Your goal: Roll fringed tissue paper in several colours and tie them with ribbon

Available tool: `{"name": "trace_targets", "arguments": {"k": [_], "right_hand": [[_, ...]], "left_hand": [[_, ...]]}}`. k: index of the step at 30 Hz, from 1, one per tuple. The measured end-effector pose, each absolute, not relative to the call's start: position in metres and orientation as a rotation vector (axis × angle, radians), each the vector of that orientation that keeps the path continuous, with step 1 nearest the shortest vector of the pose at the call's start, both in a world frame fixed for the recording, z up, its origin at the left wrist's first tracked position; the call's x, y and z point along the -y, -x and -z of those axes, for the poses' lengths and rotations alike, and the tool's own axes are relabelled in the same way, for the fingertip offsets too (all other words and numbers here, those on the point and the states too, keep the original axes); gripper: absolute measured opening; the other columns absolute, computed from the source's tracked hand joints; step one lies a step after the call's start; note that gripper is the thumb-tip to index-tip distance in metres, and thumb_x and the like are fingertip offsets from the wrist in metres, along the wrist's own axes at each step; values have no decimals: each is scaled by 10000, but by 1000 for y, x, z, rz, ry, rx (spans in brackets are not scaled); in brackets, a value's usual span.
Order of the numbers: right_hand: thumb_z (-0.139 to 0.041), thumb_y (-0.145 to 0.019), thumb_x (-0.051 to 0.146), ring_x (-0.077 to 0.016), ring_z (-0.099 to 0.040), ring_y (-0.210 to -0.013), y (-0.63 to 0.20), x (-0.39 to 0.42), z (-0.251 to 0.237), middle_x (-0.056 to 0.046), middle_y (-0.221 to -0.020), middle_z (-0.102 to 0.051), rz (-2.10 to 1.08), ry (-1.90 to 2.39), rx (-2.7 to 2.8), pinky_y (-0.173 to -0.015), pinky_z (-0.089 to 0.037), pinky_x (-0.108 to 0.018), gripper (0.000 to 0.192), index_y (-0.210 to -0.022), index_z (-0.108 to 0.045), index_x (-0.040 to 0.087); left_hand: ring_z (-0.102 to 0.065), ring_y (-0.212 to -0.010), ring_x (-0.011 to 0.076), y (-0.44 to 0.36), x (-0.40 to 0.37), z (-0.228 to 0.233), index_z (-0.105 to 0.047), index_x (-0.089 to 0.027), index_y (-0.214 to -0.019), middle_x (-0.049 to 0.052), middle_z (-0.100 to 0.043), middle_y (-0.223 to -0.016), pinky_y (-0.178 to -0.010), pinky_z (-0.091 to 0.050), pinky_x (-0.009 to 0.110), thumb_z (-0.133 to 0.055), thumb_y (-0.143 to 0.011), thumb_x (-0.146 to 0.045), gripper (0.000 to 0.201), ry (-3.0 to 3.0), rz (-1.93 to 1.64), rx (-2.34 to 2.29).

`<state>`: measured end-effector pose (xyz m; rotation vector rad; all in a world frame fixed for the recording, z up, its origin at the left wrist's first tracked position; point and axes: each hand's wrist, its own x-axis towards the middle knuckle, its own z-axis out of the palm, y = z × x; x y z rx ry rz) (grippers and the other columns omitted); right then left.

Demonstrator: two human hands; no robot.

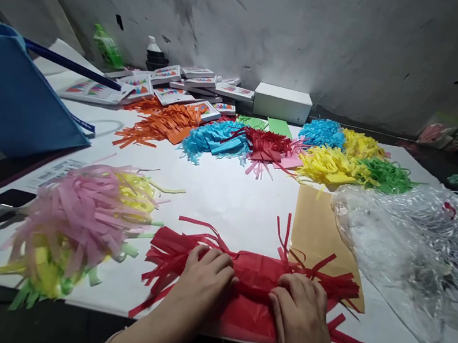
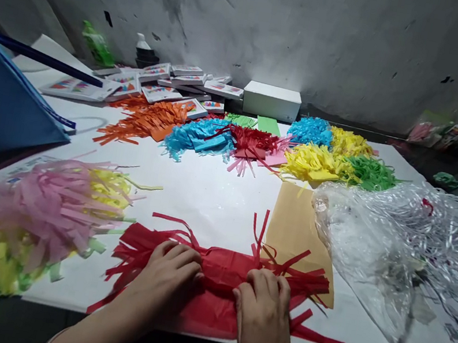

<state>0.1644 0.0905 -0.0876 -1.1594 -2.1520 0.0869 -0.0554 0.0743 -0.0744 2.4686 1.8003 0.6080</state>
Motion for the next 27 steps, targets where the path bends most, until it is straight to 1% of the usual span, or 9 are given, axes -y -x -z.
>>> {"name": "trace_targets", "arguments": {"k": [5, 8, 11, 14, 16, 18, 20, 23, 27], "right_hand": [[-418, -999, 201, -262, -543, -854, -154, -101, 79, -80, -831, -631, 113, 1486, 2213, -879, -352, -499, 342, -719, -616, 198], [-431, -981, 181, -297, -558, -906, -149, -102, 77, -120, -915, -657, 262, 1449, 2172, -913, -334, -546, 275, -813, -649, 179], [-466, -989, 185, -273, -569, -952, -145, -100, 78, -90, -960, -669, 161, 1160, 2245, -975, -323, -507, 202, -947, -663, 187], [-408, -1000, 110, -202, -547, -793, -144, -99, 83, -39, -814, -650, 93, 947, 2327, -939, -344, -429, 275, -960, -671, 181], [-394, -997, 80, -179, -522, -735, -144, -99, 86, -32, -773, -633, 39, 950, 2277, -898, -358, -393, 301, -928, -672, 173], [-432, -1001, 118, -177, -526, -747, -142, -98, 86, -33, -800, -635, -62, 976, 2212, -869, -366, -374, 259, -909, -666, 182], [-461, -1007, 181, -191, -537, -782, -140, -97, 84, -43, -851, -645, -84, 1000, 2217, -870, -366, -381, 206, -965, -663, 184], [-399, -1008, 127, -191, -523, -762, -138, -97, 82, -42, -820, -637, 45, 941, 2305, -887, -364, -387, 262, -983, -656, 170], [-324, -992, 38, -184, -507, -759, -153, -97, 87, -39, -765, -614, 106, 874, 2323, -922, -370, -389, 369, -853, -641, 168]], "left_hand": [[-602, -882, 281, 44, -92, 56, -708, -171, -752, 92, -703, -882, -855, -374, 502, -512, -966, -229, 296, -2312, -227, -2037], [-611, -916, 303, 41, -98, 48, -720, -163, -794, 104, -703, -908, -847, -402, 510, -526, -962, -249, 270, -2295, -156, -2022], [-617, -925, 312, 41, -98, 45, -712, -162, -796, 107, -701, -917, -865, -418, 528, -519, -964, -242, 268, -2298, -140, -1988], [-610, -977, 328, 43, -96, 49, -705, -154, -887, 124, -700, -1005, -913, -418, 553, -651, -899, -291, 148, -2283, -254, -2003], [-583, -1074, 346, 46, -93, 56, -691, -169, -992, 140, -683, -1146, -983, -372, 593, -776, -804, -319, 256, -2351, -421, -1944], [-566, -1122, 325, 49, -90, 65, -685, -220, -967, 101, -682, -1194, -1051, -290, 617, -801, -795, -272, 214, -2485, -605, -1802], [-575, -1102, 277, 51, -87, 70, -675, -242, -862, 48, -709, -1123, -1086, -241, 595, -735, -868, -214, 66, -2583, -741, -1661], [-577, -1064, 231, 54, -84, 72, -673, -241, -833, 21, -714, -1036, -1101, -253, 518, -681, -918, -215, 89, -2615, -840, -1543], [-580, -989, 208, 61, -80, 74, -683, -247, -782, -13, -708, -914, -1100, -263, 487, -721, -880, -209, 112, -2620, -879, -1496]]}}
